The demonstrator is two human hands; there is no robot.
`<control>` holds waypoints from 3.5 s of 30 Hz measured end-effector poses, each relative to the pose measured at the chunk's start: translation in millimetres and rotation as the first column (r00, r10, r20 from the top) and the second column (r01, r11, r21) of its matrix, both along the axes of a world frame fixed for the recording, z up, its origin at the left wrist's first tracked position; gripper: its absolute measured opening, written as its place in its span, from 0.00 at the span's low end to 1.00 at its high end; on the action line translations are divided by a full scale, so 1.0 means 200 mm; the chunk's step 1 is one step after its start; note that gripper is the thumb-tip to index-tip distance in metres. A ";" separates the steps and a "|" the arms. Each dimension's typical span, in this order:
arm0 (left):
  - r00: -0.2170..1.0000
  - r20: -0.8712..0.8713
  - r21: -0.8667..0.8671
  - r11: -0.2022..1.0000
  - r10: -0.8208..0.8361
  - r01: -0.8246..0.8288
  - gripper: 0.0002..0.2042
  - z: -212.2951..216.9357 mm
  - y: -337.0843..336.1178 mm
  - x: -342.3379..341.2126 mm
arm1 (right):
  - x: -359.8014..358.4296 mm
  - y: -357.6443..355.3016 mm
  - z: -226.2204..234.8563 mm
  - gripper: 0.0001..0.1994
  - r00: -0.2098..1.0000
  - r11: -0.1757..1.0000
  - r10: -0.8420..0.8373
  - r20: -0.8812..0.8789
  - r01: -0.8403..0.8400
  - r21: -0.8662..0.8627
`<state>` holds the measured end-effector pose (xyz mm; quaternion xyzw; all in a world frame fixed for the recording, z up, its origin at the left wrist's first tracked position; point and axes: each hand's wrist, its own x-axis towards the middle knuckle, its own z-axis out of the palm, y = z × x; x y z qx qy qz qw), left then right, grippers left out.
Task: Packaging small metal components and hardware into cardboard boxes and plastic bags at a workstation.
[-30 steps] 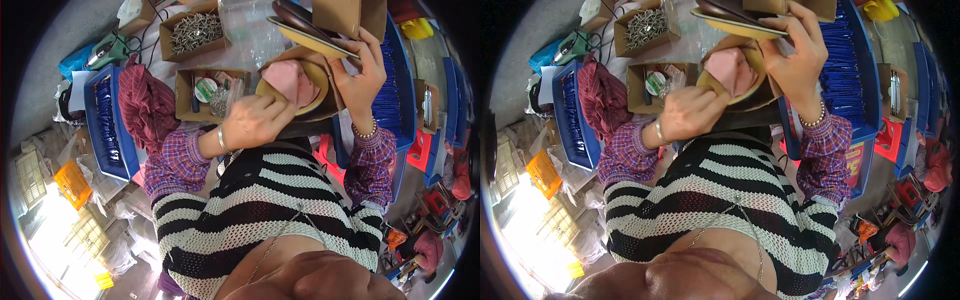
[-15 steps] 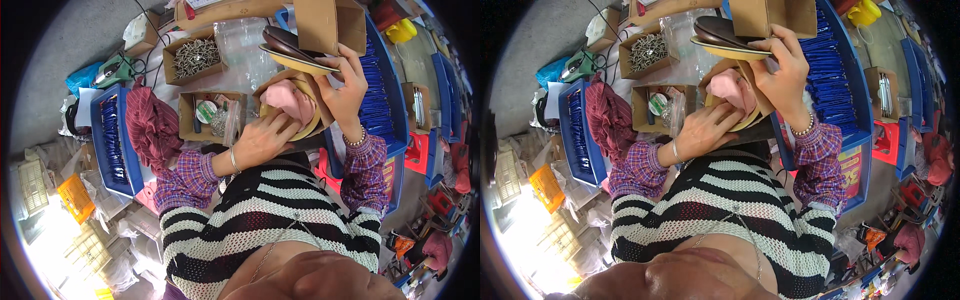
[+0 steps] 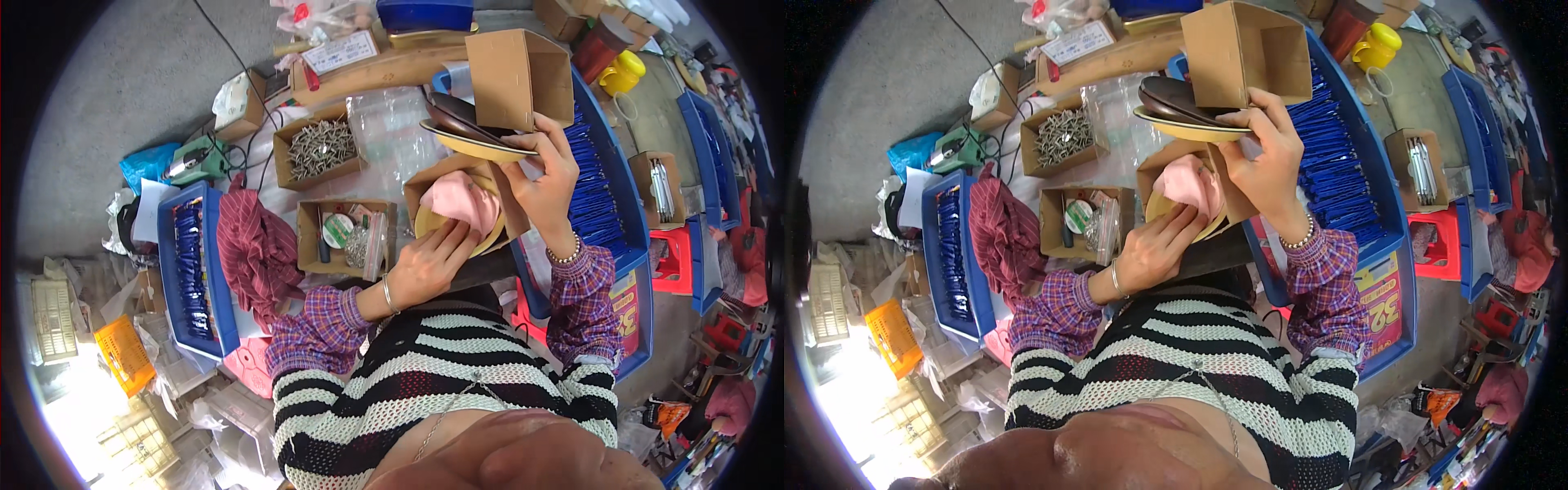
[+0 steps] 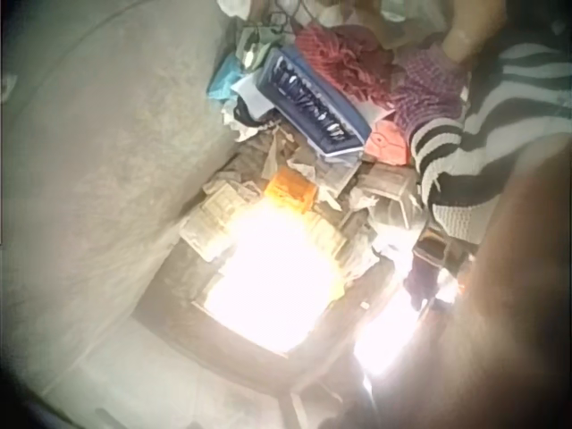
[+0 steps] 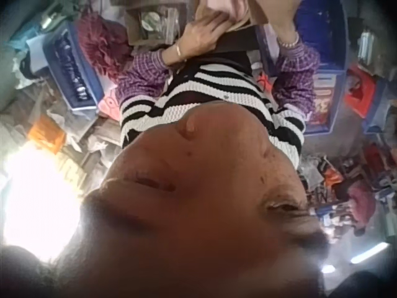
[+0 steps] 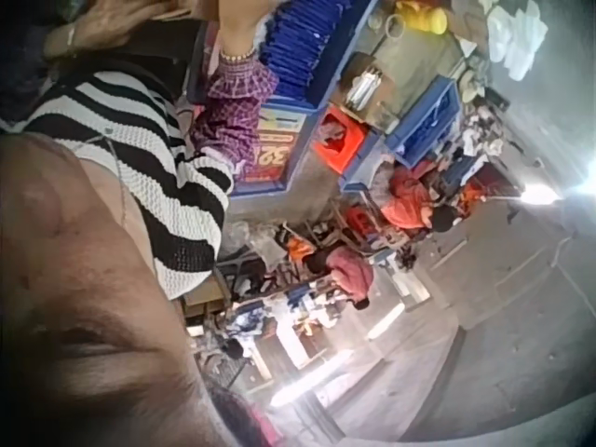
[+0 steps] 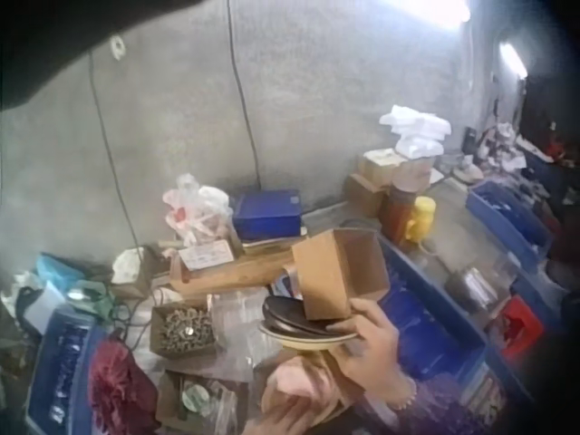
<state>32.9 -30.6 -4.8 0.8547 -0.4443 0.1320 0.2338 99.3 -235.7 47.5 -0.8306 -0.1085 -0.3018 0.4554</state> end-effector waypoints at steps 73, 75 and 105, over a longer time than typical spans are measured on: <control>0.988 0.066 0.132 0.980 0.143 -0.150 0.12 0.24 -0.91 1.74 | -0.14 -0.61 0.07 0.13 0.948 0.950 -0.310 0.069 0.312 -0.020; 0.989 0.103 -0.007 0.995 0.104 -0.103 0.12 0.31 -0.83 1.63 | -0.10 -0.61 0.17 0.11 0.965 0.962 -0.247 0.086 0.255 -0.101; 0.962 -0.134 -0.045 0.968 0.237 -0.245 0.12 0.66 0.56 0.43 | 1.73 -0.42 -0.14 0.29 0.973 0.942 -0.198 -0.118 0.156 -0.298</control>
